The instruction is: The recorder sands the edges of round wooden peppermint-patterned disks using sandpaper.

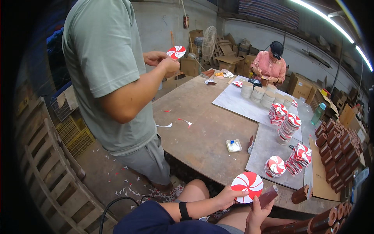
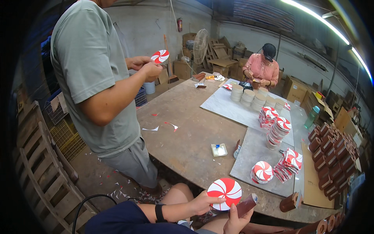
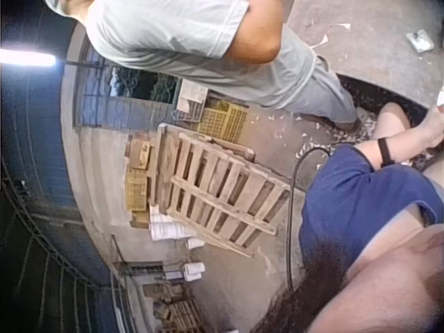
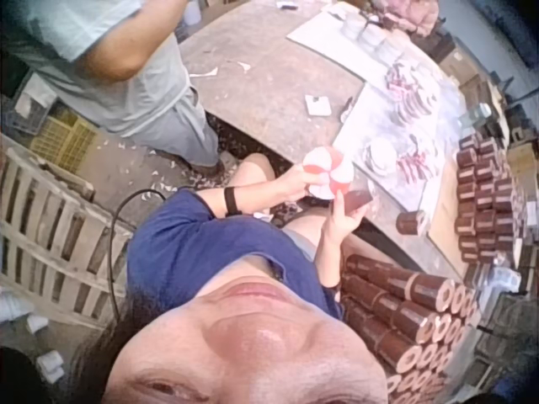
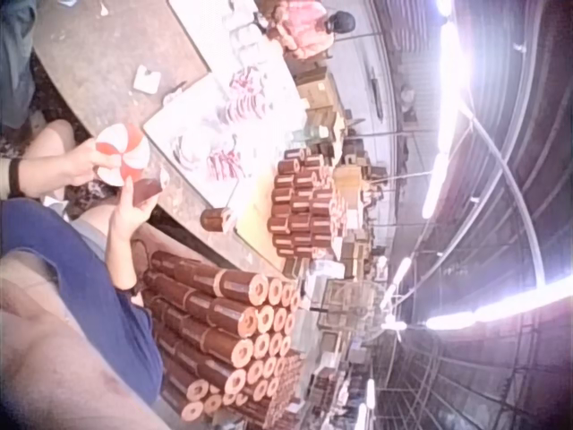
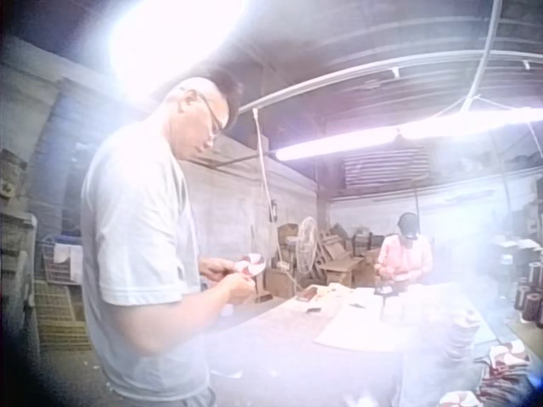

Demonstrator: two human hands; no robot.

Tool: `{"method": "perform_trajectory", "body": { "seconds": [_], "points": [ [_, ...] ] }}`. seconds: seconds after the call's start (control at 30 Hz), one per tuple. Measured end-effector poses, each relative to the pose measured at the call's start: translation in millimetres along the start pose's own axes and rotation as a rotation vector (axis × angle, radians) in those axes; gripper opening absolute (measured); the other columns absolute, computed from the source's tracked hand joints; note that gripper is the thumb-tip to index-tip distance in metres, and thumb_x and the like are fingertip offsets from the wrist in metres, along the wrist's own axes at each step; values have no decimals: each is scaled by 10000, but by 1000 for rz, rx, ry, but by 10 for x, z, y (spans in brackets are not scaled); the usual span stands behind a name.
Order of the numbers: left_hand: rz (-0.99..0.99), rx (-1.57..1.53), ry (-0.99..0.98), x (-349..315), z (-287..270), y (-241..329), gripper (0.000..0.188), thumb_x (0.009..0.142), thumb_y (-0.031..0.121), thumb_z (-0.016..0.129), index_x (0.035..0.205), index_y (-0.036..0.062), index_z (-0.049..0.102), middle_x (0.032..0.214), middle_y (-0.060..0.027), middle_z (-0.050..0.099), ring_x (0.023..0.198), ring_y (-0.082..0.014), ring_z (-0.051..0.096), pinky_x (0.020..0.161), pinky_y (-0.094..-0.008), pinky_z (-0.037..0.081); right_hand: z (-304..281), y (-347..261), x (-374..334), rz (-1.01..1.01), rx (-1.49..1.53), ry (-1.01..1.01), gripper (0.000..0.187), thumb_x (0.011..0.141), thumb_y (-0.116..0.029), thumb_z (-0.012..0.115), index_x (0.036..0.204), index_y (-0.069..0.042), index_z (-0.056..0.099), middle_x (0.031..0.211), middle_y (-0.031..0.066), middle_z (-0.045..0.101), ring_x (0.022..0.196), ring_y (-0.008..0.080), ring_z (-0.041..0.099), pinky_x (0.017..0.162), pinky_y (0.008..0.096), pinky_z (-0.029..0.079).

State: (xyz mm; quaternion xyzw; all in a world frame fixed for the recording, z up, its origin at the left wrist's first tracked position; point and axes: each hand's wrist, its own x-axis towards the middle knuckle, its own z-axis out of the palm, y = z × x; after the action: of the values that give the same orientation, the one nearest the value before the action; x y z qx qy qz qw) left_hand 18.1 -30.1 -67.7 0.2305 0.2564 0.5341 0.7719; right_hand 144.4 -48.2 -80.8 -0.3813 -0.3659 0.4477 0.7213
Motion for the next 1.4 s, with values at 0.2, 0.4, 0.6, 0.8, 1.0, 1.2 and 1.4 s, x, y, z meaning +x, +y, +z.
{"method": "perform_trajectory", "body": {
  "seconds": [0.2,0.4,0.6,0.8,1.0,1.2,1.4],
  "points": [
    [-3,-2,-18,13,-32,25,355,739,12,580,1072,-10,459,991,-103,560,885,-165,561,754,-285,475,30,-84,4,54,-6,-74,485,724,80,548,1157,-46,370,994,53,497,859,116,510,729,232,432],
    [9,25,-36,-14,26,69,369,730,-20,578,1076,-21,450,1002,-116,555,915,-176,551,788,-296,462,87,-147,-17,32,22,-33,477,707,64,581,1129,-32,382,952,39,493,828,107,500,697,216,420],
    [-68,-24,-43,-21,43,104,359,751,-1,556,1088,-26,438,1006,-128,553,900,-192,563,768,-312,480,5,-221,-25,-73,-100,-147,351,779,7,521,1104,-48,400,835,34,511,684,95,502,592,190,409],
    [-35,-170,42,90,-19,297,363,781,77,539,1118,5,425,1059,-121,530,944,-218,546,791,-378,465,-200,-277,290,-430,-639,-258,377,782,-2,484,1156,-7,437,1056,135,448,967,195,463,758,253,389],
    [-64,-142,38,62,4,417,324,784,92,539,1089,35,447,997,-105,558,866,-196,578,653,-299,499,13,-607,332,-507,-749,-300,351,726,35,519,1069,-38,534,969,157,443,844,255,505,745,277,400],
    [-117,-208,21,-4,135,355,311,797,94,521,1092,34,443,1004,-108,558,868,-192,577,665,-299,504,101,-523,144,-765,-998,-533,540,556,60,546,1049,-158,575,959,141,444,764,272,537,627,302,459],
    [-68,-151,6,-27,3,333,320,803,82,506,1104,6,426,1003,-124,556,894,-201,567,732,-332,495,-74,-230,104,-532,-907,-269,493,597,49,546,1048,-148,570,958,146,446,776,283,538,660,328,455]
  ]
}}
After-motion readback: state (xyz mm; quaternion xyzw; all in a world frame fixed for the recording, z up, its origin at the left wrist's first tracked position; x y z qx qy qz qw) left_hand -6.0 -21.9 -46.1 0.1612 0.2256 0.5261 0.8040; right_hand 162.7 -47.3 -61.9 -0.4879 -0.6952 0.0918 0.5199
